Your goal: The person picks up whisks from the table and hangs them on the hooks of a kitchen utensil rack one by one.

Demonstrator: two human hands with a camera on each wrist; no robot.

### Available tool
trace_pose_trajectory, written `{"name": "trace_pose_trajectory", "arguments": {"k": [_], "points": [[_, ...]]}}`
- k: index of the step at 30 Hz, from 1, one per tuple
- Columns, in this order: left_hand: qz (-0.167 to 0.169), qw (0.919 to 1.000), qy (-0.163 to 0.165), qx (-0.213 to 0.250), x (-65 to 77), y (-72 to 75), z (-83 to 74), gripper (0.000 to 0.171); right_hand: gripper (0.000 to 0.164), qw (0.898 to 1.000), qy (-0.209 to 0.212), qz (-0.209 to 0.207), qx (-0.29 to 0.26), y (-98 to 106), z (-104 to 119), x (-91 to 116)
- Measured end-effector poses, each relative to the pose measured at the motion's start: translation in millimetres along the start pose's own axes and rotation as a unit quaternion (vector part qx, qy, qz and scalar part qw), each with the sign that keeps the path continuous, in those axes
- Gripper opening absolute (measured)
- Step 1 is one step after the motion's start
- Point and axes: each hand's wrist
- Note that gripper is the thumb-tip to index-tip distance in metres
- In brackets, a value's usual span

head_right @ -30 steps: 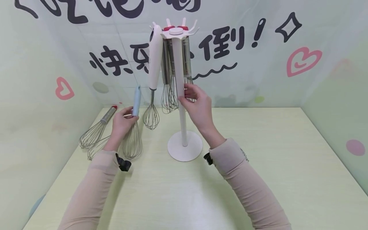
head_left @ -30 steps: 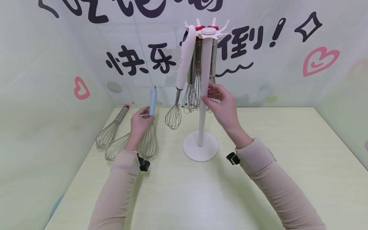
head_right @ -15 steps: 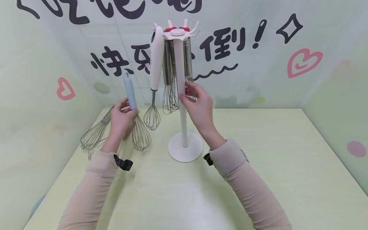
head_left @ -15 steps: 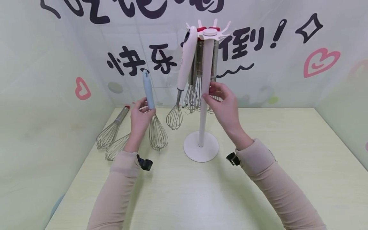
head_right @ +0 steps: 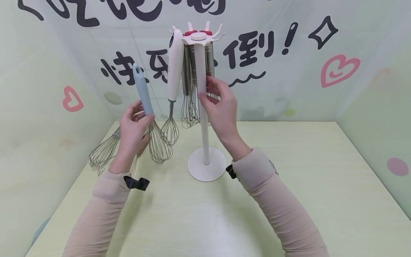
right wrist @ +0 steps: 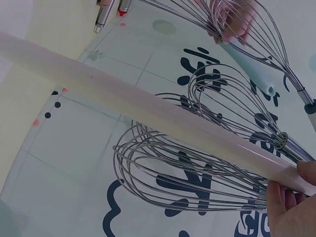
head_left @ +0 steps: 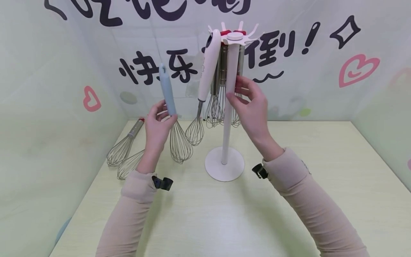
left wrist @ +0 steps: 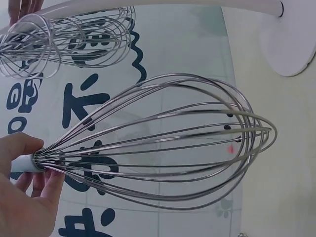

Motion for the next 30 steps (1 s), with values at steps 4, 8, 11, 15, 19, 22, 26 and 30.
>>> {"name": "trace_pose_trajectory", "arguments": {"k": [4, 8, 11, 15, 19, 22, 26, 30], "points": [[0.003, 0.9999, -0.006, 0.010, 5.3, -1.7, -8.0, 0.056, 0.041, 1.000, 0.001, -0.001, -0.002, -1.2, 1.6, -0.5], [0.004, 0.9997, -0.019, 0.014, 8.2, -3.3, -12.5, 0.055, 0.039, 1.000, -0.002, 0.000, -0.005, -1.7, 2.8, -1.7], [0.005, 0.9994, -0.029, 0.016, 9.8, -4.0, -15.1, 0.054, 0.038, 1.000, -0.007, 0.000, -0.001, -2.3, 3.0, -3.1], [0.005, 0.9993, -0.034, 0.017, 11.9, -4.5, -18.4, 0.053, 0.038, 1.000, -0.004, -0.004, 0.003, -4.0, 3.1, -4.6], [0.006, 0.9990, -0.037, 0.024, 14.0, -4.7, -22.8, 0.054, 0.038, 1.000, -0.002, -0.009, -0.001, -6.1, 3.6, -6.5], [0.004, 0.9986, -0.042, 0.032, 15.6, -4.3, -25.7, 0.054, 0.038, 1.000, -0.006, -0.012, -0.005, -7.8, 3.8, -7.6], [-0.004, 0.9980, -0.049, 0.039, 17.5, -3.6, -29.6, 0.054, 0.037, 1.000, -0.009, -0.017, -0.010, -10.8, 3.1, -9.0], [-0.011, 0.9976, -0.055, 0.040, 19.4, -2.5, -34.6, 0.055, 0.036, 1.000, -0.007, -0.025, -0.012, -15.1, 3.1, -9.3]]}}
Point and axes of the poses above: each hand's wrist, its own x-axis away from the middle knuckle, its own y-axis out of the back of the hand, z = x × y, and after that the axes turned 3 degrees about -x, right-handed
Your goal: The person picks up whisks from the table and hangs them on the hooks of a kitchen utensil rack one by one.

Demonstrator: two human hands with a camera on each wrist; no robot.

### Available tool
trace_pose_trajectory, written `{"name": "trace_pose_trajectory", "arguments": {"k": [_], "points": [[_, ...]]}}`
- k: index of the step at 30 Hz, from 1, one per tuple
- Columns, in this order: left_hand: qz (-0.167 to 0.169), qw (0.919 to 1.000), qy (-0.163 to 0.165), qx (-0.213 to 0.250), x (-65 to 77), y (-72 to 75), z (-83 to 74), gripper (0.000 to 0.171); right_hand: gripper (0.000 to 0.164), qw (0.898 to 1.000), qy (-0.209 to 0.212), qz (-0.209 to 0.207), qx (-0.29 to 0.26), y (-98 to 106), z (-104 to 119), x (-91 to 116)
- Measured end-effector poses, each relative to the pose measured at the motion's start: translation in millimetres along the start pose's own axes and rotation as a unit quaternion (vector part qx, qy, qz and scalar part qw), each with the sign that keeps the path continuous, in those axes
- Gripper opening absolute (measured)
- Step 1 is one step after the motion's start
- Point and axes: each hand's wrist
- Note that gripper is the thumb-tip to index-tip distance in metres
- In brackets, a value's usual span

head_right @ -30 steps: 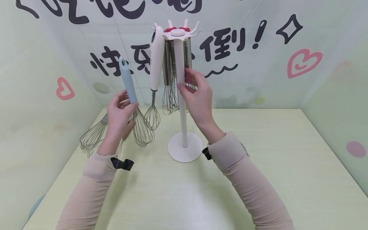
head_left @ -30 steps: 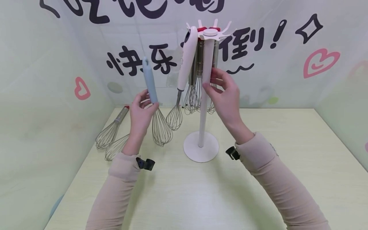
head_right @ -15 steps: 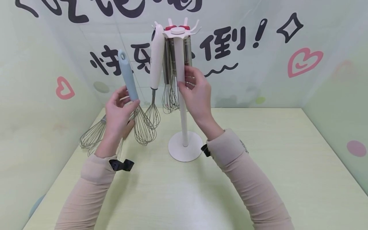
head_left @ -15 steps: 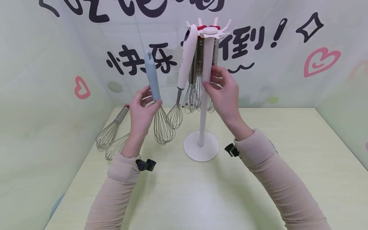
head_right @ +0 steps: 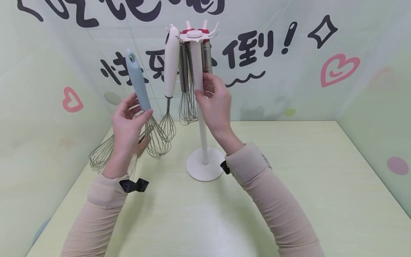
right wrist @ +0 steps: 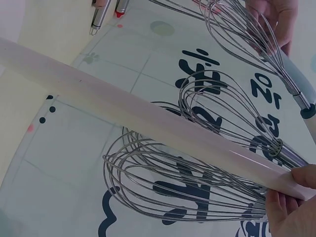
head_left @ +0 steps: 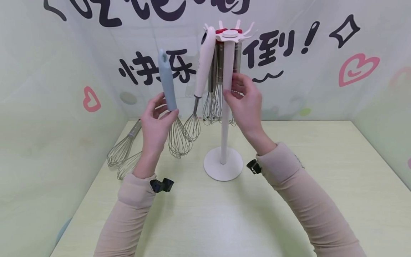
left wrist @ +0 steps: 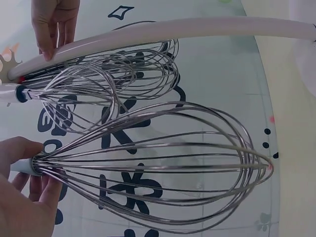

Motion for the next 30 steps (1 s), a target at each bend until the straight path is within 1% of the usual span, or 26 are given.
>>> {"name": "trace_pose_trajectory", "arguments": {"k": [5, 8, 10, 12, 19, 25, 30], "points": [[-0.016, 0.9998, -0.007, 0.008, 0.6, 3.6, -5.8, 0.055, 0.035, 1.000, 0.014, -0.010, 0.003, -7.9, 1.7, 2.3], [-0.025, 0.9993, -0.009, 0.028, 0.9, 6.5, -8.8, 0.053, 0.035, 0.999, 0.025, -0.018, 0.011, -12.2, 2.3, 3.9], [-0.029, 0.9985, -0.007, 0.047, 1.4, 7.9, -11.3, 0.053, 0.035, 0.999, 0.027, -0.022, 0.018, -14.4, 3.3, 4.9], [-0.032, 0.9980, -0.009, 0.053, 2.1, 9.2, -13.7, 0.053, 0.035, 0.999, 0.025, -0.025, 0.021, -15.7, 4.5, 5.7], [-0.048, 0.9977, -0.028, 0.037, 1.7, 12.9, -21.6, 0.052, 0.037, 1.000, 0.002, -0.016, 0.025, -13.3, 7.6, 6.6], [-0.044, 0.9976, -0.039, 0.037, 2.5, 13.3, -26.9, 0.051, 0.038, 1.000, -0.018, -0.002, 0.013, -9.3, 9.4, 7.8], [-0.039, 0.9978, -0.041, 0.036, 5.6, 12.6, -31.0, 0.051, 0.038, 1.000, -0.023, 0.006, 0.007, -7.3, 9.5, 7.8]]}}
Point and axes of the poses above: each hand's wrist, its own x-axis away from the middle knuckle, its own y-axis out of the back of the hand, z = x × y, and after that the axes turned 3 degrees about -x, right-handed
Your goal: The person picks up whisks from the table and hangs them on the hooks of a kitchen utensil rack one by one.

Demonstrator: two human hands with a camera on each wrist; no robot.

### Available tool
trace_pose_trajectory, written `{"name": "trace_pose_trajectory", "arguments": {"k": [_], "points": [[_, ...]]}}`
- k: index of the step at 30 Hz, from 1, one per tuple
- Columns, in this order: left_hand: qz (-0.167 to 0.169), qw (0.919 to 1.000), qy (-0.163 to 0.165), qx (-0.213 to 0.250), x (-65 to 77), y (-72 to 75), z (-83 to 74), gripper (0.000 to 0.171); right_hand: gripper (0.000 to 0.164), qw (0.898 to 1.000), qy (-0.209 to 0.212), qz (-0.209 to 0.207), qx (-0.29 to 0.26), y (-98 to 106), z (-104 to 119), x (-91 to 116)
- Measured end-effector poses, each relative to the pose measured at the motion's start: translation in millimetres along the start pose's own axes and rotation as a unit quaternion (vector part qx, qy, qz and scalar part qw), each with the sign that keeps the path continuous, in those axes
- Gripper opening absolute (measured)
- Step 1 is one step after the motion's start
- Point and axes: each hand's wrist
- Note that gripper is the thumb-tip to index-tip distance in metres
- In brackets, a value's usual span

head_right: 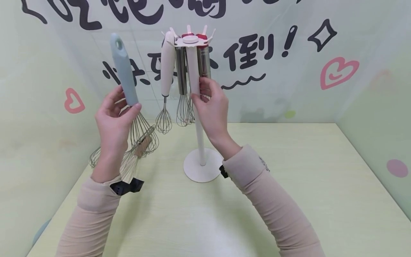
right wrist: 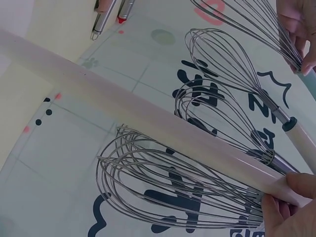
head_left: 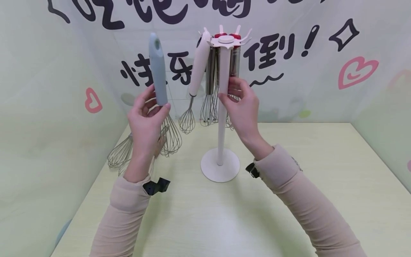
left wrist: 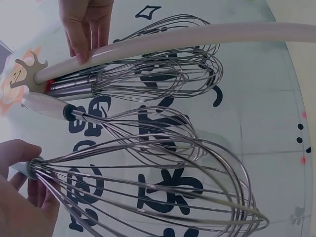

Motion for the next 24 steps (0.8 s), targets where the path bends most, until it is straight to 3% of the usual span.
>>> {"name": "trace_pose_trajectory", "arguments": {"k": [5, 10, 14, 24], "points": [[0.000, 0.9999, 0.000, 0.015, 3.2, -1.4, -4.2, 0.052, 0.036, 1.000, 0.007, -0.001, -0.013, 3.9, 1.1, -2.2], [0.006, 0.9992, 0.006, 0.039, 6.7, -2.4, -8.5, 0.054, 0.034, 0.998, 0.045, -0.025, -0.040, 12.6, 7.9, -10.8], [0.018, 0.9993, -0.005, 0.033, 9.6, -3.8, -10.0, 0.054, 0.038, 0.995, 0.056, -0.037, -0.068, 21.3, 17.3, -21.6], [0.043, 0.9986, -0.026, 0.014, 15.6, -8.6, -8.3, 0.054, 0.054, 0.989, 0.067, -0.011, -0.135, 36.9, 38.3, -46.7]]}}
Point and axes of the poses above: each hand's wrist, its own x-axis away from the middle knuckle, its own y-axis out of the back of the hand, z = x × y, and after that the axes turned 3 degrees about -x, right-handed
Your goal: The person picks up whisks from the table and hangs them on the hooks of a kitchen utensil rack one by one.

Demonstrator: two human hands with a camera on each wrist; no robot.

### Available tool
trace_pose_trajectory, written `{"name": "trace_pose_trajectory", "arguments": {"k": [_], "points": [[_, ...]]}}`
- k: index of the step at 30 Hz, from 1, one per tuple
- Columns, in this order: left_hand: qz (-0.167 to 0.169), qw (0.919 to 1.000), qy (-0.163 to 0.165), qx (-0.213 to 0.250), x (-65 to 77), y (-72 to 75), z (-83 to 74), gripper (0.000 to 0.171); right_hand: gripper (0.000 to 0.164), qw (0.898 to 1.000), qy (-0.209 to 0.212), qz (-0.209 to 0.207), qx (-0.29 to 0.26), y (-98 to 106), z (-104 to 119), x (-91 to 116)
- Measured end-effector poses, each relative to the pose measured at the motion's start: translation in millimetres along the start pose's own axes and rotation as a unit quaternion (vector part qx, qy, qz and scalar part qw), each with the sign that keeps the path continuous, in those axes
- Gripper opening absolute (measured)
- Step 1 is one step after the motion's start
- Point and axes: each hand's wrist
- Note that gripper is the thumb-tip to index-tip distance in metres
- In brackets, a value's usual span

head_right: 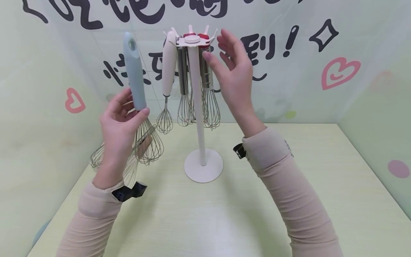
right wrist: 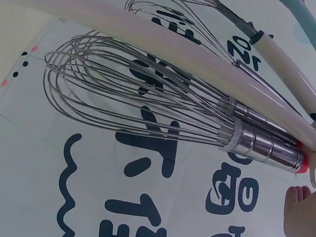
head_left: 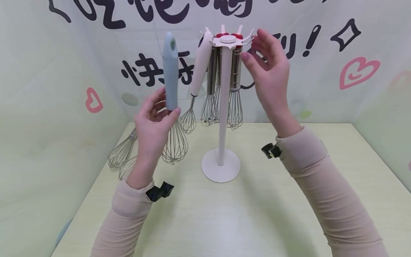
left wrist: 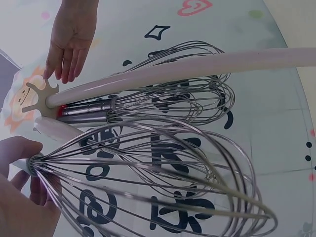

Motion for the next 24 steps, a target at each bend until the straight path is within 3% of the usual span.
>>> {"name": "trace_pose_trajectory", "arguments": {"k": [7, 17, 24], "points": [[0.012, 0.9999, 0.000, 0.009, 3.3, -3.4, -0.9, 0.055, 0.053, 1.000, 0.001, 0.011, -0.007, -2.7, 6.3, -8.6], [0.018, 0.9998, -0.002, -0.002, 5.5, -6.1, -1.2, 0.055, 0.046, 0.999, -0.027, 0.024, -0.032, -5.1, 6.6, -15.0], [0.028, 0.9996, -0.006, -0.005, 7.8, -9.5, 0.1, 0.054, 0.038, 0.998, -0.032, 0.017, -0.051, -5.7, 6.7, -17.3]]}}
Point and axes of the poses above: each hand's wrist, its own x-axis away from the middle knuckle, its own y-axis out of the back of the hand, z = x × y, and after that the axes turned 3 degrees about -x, right-handed
